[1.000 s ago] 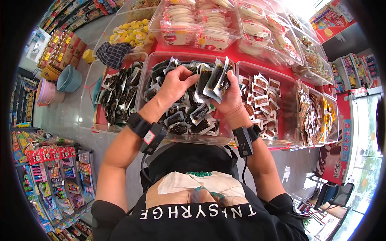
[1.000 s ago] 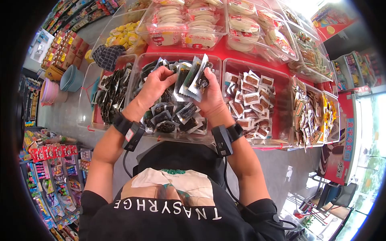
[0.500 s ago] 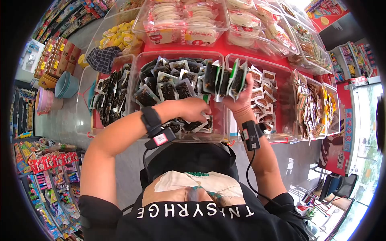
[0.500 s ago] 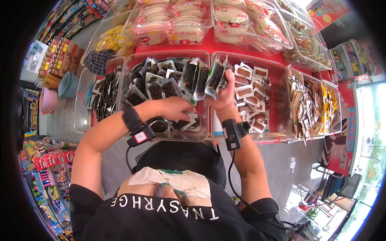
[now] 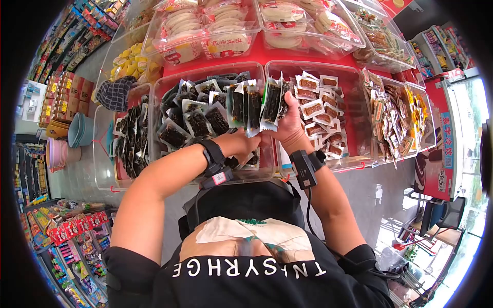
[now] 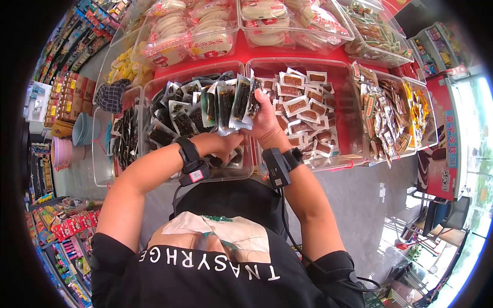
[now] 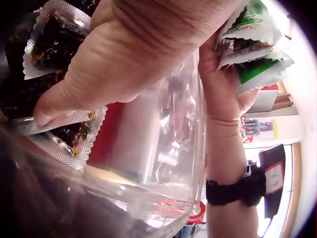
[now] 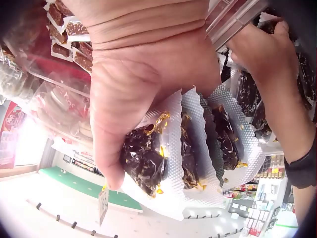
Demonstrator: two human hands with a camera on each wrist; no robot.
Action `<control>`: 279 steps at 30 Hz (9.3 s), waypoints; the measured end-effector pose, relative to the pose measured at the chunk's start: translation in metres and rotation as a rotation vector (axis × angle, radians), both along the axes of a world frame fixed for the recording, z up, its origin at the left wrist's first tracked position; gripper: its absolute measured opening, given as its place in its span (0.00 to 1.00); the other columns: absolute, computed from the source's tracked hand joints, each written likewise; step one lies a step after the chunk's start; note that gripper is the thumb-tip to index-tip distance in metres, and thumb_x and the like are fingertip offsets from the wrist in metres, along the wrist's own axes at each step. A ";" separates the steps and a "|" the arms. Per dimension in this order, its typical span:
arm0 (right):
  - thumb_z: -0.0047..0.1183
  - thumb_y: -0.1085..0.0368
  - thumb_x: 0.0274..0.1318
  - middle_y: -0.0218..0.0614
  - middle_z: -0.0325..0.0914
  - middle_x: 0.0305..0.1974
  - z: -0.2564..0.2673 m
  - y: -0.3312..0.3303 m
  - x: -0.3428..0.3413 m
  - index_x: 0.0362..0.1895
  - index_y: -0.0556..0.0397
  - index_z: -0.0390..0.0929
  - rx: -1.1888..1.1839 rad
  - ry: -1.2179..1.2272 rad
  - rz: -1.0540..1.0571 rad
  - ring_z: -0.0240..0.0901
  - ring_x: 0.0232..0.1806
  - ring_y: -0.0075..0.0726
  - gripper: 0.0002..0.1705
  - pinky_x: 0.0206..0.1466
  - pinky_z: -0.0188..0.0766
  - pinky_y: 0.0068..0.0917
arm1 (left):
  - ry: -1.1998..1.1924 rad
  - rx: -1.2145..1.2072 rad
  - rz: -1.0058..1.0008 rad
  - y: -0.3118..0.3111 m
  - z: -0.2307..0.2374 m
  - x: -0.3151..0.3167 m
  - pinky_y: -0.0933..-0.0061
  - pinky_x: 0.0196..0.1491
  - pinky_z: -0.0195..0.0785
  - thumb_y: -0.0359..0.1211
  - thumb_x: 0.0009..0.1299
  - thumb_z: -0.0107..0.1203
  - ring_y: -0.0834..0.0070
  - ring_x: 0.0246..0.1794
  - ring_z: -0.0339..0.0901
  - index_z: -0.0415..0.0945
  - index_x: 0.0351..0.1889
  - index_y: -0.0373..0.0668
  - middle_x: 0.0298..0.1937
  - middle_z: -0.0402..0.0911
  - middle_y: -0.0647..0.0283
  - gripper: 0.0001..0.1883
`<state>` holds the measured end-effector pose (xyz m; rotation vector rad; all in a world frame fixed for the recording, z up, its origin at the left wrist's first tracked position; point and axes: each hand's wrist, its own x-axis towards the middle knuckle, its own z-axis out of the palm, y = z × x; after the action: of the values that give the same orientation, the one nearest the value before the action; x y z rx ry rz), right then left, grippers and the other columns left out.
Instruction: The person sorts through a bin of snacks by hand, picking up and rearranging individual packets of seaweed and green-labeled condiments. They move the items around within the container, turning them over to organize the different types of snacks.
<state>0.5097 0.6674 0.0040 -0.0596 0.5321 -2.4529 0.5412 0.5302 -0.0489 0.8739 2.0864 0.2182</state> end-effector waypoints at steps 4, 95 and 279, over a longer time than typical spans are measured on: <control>0.50 0.38 0.41 0.41 0.73 0.44 0.007 -0.001 0.001 0.46 0.53 0.70 0.032 0.039 -0.004 0.70 0.45 0.45 0.35 0.49 0.66 0.45 | 0.011 -0.175 -0.280 0.004 -0.004 -0.007 0.69 0.51 0.61 0.34 0.33 0.69 0.59 0.50 0.66 0.68 0.44 0.40 0.46 0.70 0.56 0.36; 0.55 0.60 0.40 0.46 0.75 0.30 -0.037 -0.080 -0.007 0.33 0.54 0.72 1.766 1.670 0.944 0.74 0.34 0.49 0.15 0.33 0.70 0.40 | 0.566 0.566 0.332 -0.157 0.071 0.016 0.62 0.57 0.46 0.20 0.48 0.54 0.70 0.57 0.63 0.71 0.33 0.49 0.46 0.74 0.68 0.16; 0.56 0.67 0.34 0.41 0.69 0.37 0.003 -0.039 0.030 0.40 0.52 0.70 1.725 1.638 0.240 0.66 0.42 0.46 0.21 0.45 0.66 0.36 | 0.540 0.477 0.405 -0.120 0.083 0.039 0.65 0.47 0.63 0.30 0.50 0.58 0.61 0.42 0.70 0.70 0.42 0.42 0.37 0.74 0.57 0.19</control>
<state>0.5392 0.6283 0.0069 -1.2236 2.6597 -0.4813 0.5806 0.4099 0.0341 0.8312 2.7745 0.7951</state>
